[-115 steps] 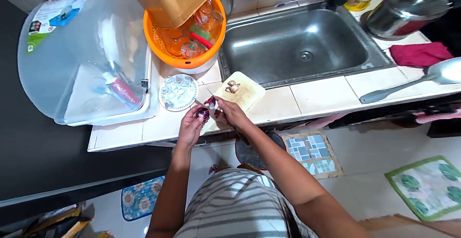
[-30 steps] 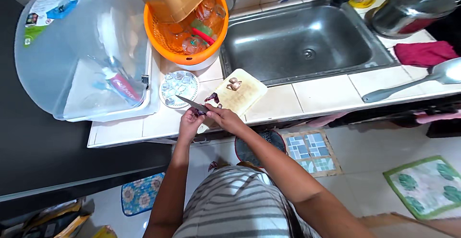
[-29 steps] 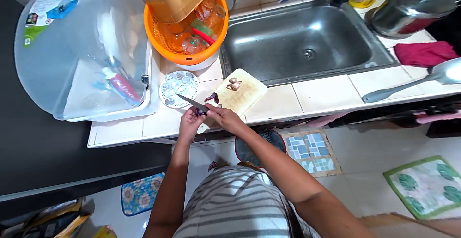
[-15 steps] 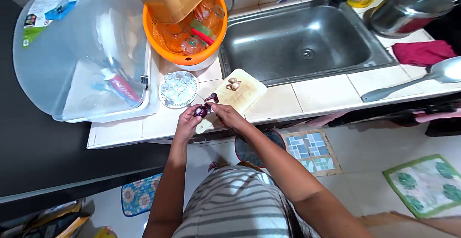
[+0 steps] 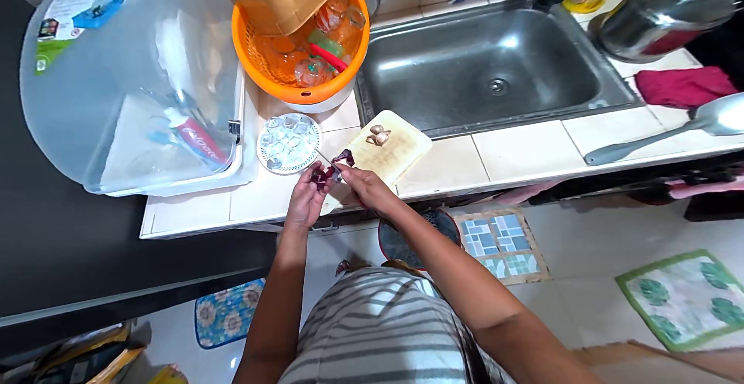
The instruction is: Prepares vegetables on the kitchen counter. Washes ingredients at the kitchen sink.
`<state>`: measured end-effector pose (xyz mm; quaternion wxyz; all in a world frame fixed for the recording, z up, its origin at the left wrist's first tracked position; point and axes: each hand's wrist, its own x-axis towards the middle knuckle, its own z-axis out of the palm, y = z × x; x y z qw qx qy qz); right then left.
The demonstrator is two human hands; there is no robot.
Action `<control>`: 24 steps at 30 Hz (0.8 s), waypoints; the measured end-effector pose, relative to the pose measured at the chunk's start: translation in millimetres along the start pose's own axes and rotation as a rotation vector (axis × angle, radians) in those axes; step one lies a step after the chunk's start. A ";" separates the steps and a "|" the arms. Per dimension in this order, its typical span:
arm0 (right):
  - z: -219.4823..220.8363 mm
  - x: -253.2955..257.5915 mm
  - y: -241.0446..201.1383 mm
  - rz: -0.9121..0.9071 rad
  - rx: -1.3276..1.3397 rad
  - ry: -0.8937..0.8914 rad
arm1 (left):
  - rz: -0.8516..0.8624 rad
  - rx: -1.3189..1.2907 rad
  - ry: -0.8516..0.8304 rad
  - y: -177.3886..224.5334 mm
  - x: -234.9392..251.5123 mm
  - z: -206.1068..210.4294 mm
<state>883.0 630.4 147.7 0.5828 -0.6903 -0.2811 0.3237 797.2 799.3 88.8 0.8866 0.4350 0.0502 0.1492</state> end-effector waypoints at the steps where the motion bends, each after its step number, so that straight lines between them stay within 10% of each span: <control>1: 0.5 -0.6 -0.5 -0.011 -0.026 -0.004 | 0.008 0.039 0.039 -0.3 -0.2 2.3; 15: -1.9 9.3 23.6 0.047 0.185 0.308 | 0.022 0.357 0.178 0.1 -2.6 11.7; 24: 5.8 5.1 27.9 0.122 -0.033 0.133 | 0.025 0.787 0.251 4.0 1.1 20.4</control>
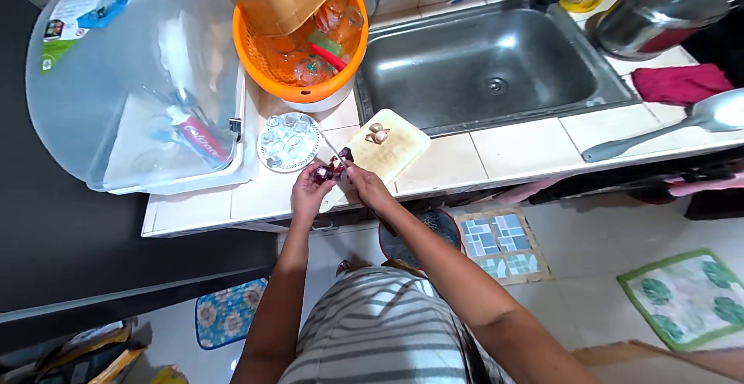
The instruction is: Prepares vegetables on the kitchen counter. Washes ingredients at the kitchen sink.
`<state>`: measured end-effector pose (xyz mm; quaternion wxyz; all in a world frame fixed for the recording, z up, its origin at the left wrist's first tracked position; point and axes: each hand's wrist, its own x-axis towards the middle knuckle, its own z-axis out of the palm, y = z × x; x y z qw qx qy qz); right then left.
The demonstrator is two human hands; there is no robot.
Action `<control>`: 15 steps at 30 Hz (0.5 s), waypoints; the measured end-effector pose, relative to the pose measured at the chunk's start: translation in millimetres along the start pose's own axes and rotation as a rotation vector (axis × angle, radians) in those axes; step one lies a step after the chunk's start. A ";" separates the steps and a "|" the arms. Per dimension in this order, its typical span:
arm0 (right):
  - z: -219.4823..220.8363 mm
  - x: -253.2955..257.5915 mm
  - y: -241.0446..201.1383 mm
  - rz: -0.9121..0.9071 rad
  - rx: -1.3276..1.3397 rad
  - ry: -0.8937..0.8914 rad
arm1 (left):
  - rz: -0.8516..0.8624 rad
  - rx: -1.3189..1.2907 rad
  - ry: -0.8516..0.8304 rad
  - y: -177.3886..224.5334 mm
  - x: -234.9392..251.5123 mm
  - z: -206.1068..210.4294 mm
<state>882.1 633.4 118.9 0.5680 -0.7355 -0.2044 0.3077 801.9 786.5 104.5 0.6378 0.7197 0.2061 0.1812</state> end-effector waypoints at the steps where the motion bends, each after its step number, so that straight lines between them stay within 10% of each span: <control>1: 0.7 -2.3 -3.7 0.011 -0.026 -0.043 | 0.015 0.049 0.001 0.7 0.3 1.1; 15: 2.9 -10.9 -13.8 -0.098 -0.294 -0.131 | 0.119 0.149 0.032 13.4 -8.3 8.8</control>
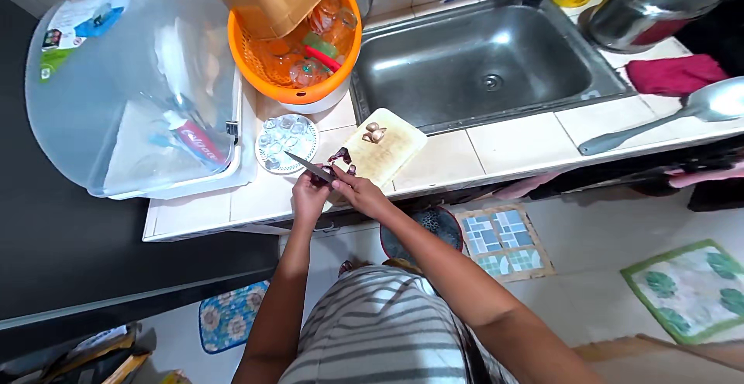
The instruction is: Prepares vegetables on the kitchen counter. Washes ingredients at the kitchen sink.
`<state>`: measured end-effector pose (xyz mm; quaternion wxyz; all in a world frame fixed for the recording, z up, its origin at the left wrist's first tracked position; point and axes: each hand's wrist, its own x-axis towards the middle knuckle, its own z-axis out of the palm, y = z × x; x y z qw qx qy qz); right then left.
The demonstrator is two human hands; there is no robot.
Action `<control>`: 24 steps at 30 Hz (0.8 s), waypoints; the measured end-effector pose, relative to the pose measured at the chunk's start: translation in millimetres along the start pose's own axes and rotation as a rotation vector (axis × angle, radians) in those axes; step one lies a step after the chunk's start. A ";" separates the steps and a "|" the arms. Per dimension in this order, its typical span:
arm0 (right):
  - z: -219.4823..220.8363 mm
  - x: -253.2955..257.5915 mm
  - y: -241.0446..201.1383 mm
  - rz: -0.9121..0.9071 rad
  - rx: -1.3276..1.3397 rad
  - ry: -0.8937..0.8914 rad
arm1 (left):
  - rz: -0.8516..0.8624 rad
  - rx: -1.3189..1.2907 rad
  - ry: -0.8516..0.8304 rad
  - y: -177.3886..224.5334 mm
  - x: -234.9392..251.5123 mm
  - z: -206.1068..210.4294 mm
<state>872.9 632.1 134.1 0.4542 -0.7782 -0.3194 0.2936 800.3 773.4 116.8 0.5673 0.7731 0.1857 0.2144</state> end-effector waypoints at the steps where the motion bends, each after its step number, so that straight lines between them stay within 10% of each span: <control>1: -1.2 -0.8 -1.1 -0.004 -0.006 0.006 | -0.005 -0.021 -0.004 2.3 -0.9 -0.3; 24: -6.3 13.7 9.4 0.044 0.441 0.144 | -0.085 -0.424 -0.141 -12.2 -1.8 -16.2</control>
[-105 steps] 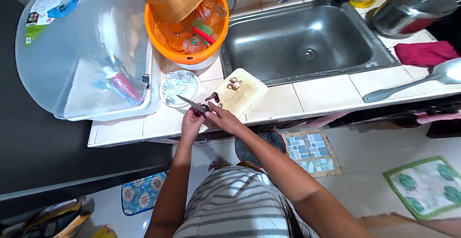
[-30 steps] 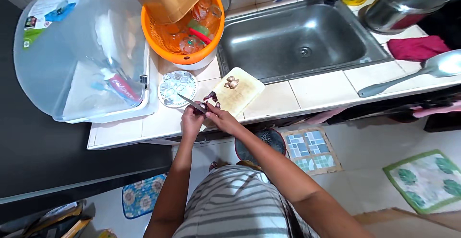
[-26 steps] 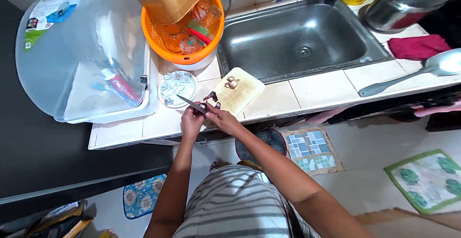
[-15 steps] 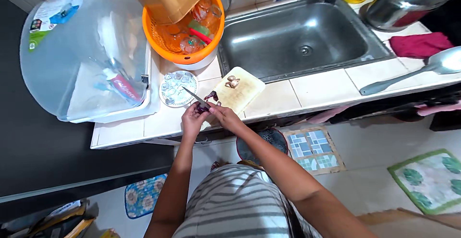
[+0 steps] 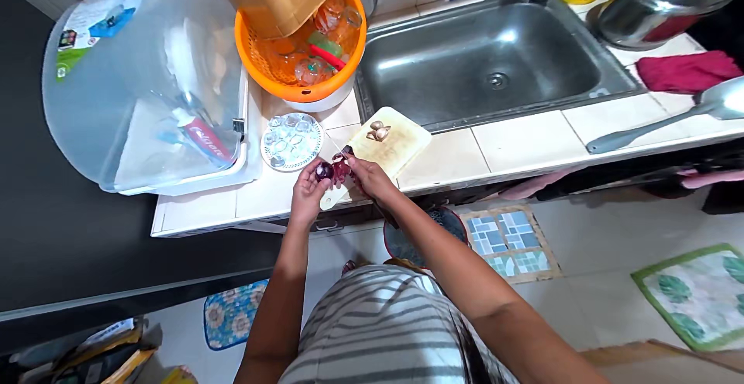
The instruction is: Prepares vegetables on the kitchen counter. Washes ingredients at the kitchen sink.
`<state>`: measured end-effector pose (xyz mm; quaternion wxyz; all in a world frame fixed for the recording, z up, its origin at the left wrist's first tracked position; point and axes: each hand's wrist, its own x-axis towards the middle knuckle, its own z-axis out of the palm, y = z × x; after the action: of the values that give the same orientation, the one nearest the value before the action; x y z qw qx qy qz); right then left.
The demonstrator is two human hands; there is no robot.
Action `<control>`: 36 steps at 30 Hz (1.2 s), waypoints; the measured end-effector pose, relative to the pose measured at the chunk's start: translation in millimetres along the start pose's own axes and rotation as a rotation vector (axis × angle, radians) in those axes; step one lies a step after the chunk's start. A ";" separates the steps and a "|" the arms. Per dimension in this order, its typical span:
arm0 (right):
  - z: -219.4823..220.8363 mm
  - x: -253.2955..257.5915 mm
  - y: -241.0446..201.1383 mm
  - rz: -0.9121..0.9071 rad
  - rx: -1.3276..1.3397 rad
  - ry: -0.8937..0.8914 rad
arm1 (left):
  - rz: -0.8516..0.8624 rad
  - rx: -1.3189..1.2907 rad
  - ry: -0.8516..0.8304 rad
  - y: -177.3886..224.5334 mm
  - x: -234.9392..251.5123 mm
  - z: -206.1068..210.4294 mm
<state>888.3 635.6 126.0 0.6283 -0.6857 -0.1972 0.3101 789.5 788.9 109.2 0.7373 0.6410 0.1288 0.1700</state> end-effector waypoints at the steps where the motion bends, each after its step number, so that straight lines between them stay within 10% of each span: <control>1: -0.4 2.0 0.7 0.002 0.002 0.010 | -0.002 -0.051 -0.012 -0.4 -0.7 -1.3; 36: 6.3 -0.3 -3.0 -0.154 -0.523 -0.106 | -0.104 0.164 0.175 14.4 9.2 15.6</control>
<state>884.2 640.5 128.9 0.4402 -0.7905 -0.3546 0.2356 803.0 780.4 126.0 0.6762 0.6744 0.2392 0.1755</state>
